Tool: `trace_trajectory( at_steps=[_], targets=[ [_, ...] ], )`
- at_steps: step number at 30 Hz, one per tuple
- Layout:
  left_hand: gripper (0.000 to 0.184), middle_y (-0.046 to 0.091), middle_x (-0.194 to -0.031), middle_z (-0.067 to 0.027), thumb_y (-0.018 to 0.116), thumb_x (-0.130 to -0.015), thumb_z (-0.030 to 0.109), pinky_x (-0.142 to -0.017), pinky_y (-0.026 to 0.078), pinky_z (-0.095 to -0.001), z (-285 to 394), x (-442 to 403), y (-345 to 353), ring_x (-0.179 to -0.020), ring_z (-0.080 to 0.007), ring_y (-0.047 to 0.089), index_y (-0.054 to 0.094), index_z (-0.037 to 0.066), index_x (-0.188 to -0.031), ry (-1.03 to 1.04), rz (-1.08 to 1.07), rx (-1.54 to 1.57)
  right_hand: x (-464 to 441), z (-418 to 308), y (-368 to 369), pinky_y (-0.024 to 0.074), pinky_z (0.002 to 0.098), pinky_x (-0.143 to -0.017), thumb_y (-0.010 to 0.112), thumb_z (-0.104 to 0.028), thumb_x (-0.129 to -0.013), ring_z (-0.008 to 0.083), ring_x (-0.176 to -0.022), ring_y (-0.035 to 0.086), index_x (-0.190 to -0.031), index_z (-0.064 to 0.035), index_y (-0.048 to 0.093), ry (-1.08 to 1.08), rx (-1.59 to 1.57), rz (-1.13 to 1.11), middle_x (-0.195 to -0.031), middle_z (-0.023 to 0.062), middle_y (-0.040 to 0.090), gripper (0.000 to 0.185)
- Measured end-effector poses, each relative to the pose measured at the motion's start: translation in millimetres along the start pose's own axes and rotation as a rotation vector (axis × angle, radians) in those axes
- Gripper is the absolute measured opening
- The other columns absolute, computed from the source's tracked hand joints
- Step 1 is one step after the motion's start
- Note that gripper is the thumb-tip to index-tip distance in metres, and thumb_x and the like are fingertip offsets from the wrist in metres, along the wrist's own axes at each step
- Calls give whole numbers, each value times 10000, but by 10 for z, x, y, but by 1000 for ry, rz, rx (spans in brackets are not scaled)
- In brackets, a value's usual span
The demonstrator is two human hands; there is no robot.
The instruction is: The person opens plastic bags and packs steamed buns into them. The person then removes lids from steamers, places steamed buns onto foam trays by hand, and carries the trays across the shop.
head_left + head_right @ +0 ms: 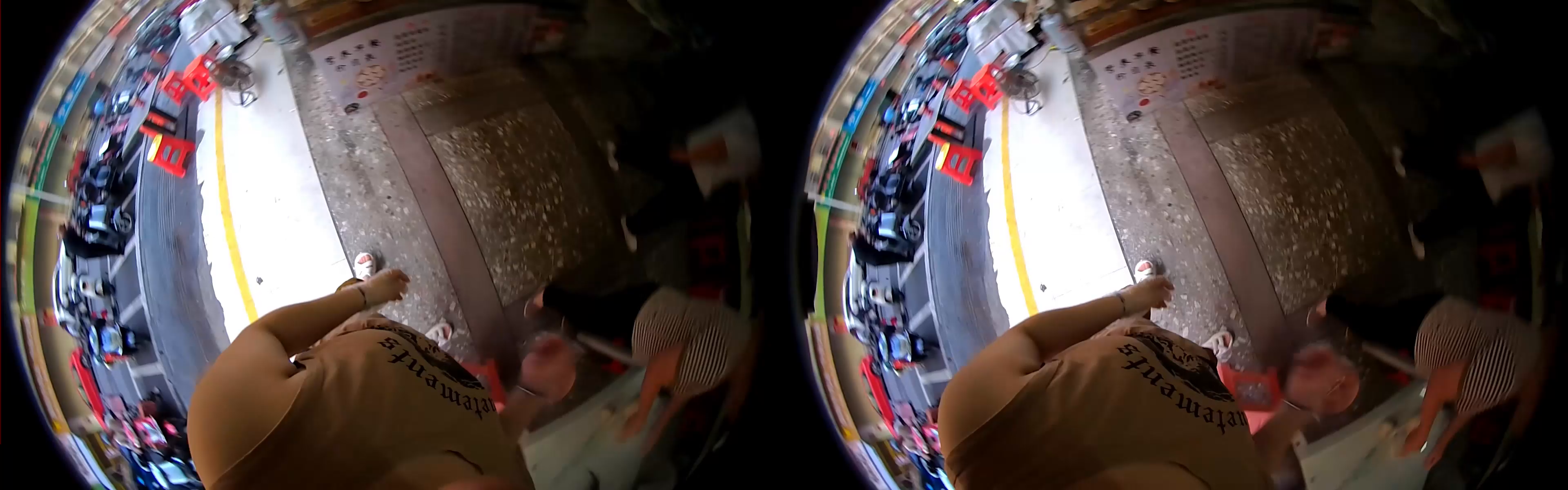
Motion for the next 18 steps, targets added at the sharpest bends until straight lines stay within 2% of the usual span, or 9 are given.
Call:
trace_trajectory(
  at_steps=[1, 4, 5, 8, 10, 12, 14, 16, 18],
  targets=[
    [307, 644, -904, -121, 527, -878, 73, -646, 528, -305, -238, -130, -219, -779, -200, 651, 528, -6, -1174, 153, -93, 39, -187, 654, 642, 445, 295, -642, 456, -218, -922, 146, -718, 537, -856, -89, 571, 302, -292, 179, -764, 28, 542, 185],
    [273, 628, -989, -143, 506, -898, 108, -696, 530, -298, -166, 181, -1123, -817, -211, 647, 563, -54, -1110, 71, 13, -18, -646, 1189, 2816, 387, 266, -572, 384, -190, -918, 123, -602, 466, -683, -107, 507, 300, 531, -641, -672, 10, 518, 277],
    [276, 602, -1080, -159, 517, -889, 130, -759, 527, -305, -486, 52, -1493, -887, -222, 631, 579, -47, -1092, 511, -15, -501, -741, 1257, 3501, 383, 271, -555, 379, -194, -919, 119, -581, 460, -663, -107, 505, 279, 537, -834, -636, 8, 509, 298],
    [337, 634, -1051, -190, 567, -843, 241, -845, 493, -337, -965, 221, -2831, -967, -269, 619, 629, -20, -1047, 53, 357, -58, -1444, 2190, 4665, 368, 266, -488, 435, -261, -929, 106, -489, 458, -607, -86, 507, 26, 550, -997, -525, 4, 461, 374],
    [305, 659, -973, -179, 597, -819, 255, -836, 495, -358, -1963, -24, -3578, -910, -273, 639, 658, 17, -1000, -85, 532, 111, -1950, 2816, 4961, 366, 258, -462, 493, -341, -930, 112, -452, 436, -628, -115, 522, 530, 580, -552, -543, -5, 496, 379],
    [207, 671, -898, -85, 593, -808, 158, -861, 484, -333, -2695, -25, -4234, -976, -198, 604, 641, 5, -939, -47, 436, 42, -2529, 3779, 4601, 356, 268, -438, 552, -422, -899, 106, -459, 433, -644, -125, 525, 378, 806, -516, -538, -15, 476, 392],
    [170, 665, -844, -88, 565, -824, 100, -741, 516, -319, -3604, -128, -4818, -831, -184, 629, 627, -9, -939, -113, 499, 142, -2502, 3503, 4753, 347, 271, -424, 591, -473, -865, 92, -468, 444, -649, -129, 517, 1086, 830, -76, -539, -26, 467, 413],
    [172, 649, -798, -115, 539, -831, 96, -652, 525, -299, -3601, 18, -5512, -705, -184, 630, 615, -25, -925, -258, 635, 370, -2756, 3739, 4360, 479, 399, -742, 571, -604, -804, 293, -875, 596, -1124, -17, 602, 1001, 1289, 20, -944, 138, 624, 670],
    [195, 641, -774, -143, 520, -823, 97, -610, 526, -307, -3295, 117, -6119, -661, -204, 625, 604, -39, -934, -407, 764, 669, -2973, 3760, 4606, 480, 407, -753, 579, -575, -806, 305, -881, 598, -1146, -25, 582, 996, 1584, -95, -946, 148, 623, 646]
  ],
)
Point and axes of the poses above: each hand's wrist, its own x-axis away from the middle knuckle, its own y-axis out of the palm, z = x × y, the point moved 4 cm from there along -x, towards the middle knuckle
